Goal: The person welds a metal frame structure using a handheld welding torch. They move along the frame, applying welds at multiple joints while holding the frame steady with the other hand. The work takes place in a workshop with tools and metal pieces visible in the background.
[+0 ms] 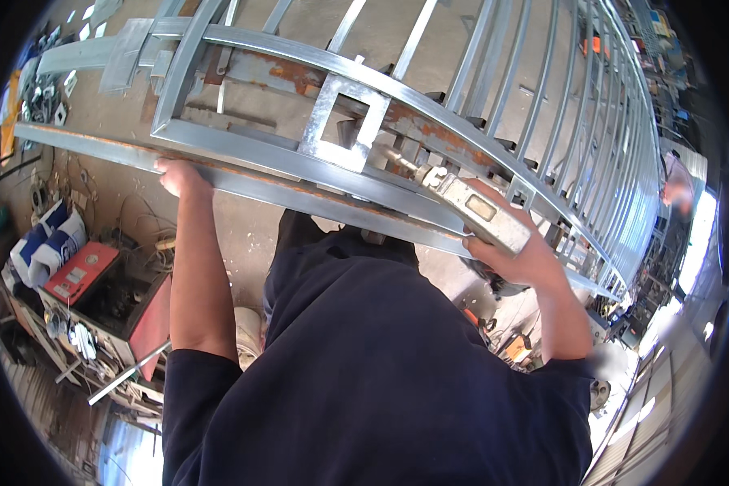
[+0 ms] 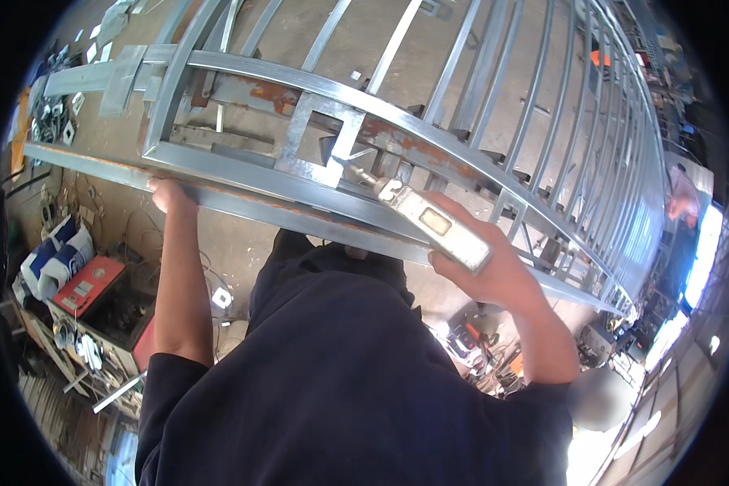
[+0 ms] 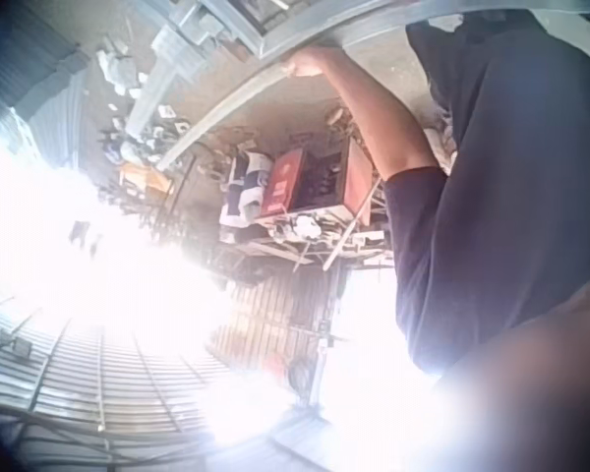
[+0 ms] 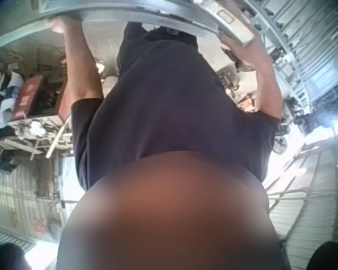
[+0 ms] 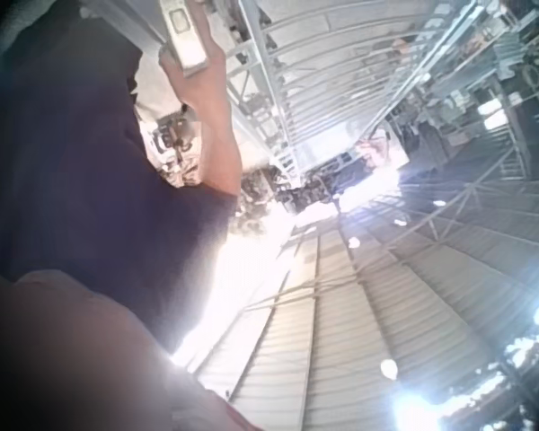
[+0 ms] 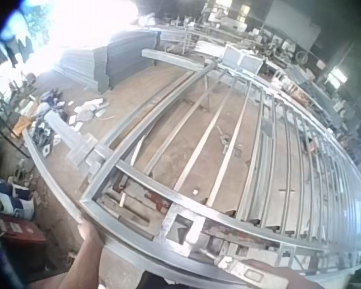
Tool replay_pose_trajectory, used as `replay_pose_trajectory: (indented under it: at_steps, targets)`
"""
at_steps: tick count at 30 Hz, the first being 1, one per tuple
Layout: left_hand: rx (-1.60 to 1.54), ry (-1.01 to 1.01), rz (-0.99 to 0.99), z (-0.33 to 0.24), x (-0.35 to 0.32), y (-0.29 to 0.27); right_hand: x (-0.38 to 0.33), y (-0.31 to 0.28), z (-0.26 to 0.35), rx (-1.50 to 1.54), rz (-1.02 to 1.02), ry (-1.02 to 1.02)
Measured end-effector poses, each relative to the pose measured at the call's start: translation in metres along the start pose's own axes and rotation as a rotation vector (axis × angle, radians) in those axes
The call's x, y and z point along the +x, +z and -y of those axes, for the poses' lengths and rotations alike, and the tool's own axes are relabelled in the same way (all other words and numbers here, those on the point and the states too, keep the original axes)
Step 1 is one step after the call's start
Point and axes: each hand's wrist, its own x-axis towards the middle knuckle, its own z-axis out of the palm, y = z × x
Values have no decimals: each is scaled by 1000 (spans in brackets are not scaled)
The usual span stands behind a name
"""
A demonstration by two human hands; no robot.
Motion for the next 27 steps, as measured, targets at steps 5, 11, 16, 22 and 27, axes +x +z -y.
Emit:
replay_pose_trajectory:
  at_steps: [5,11,16,22,27]
  targets:
    - [148,112,-207,17,-13,13,69,-33,4,68,210,205]
    - [264,113,-292,16,-10,14,155,-24,-21,281,453,210]
    - [310,74,-400,9,-25,24,183,-14,-34,401,501,212]
    - [361,91,-453,13,-18,25,196,-13,-47,333,635,252]
    - [388,79,-460,9,-22,25,198,-13,-49,316,650,212]
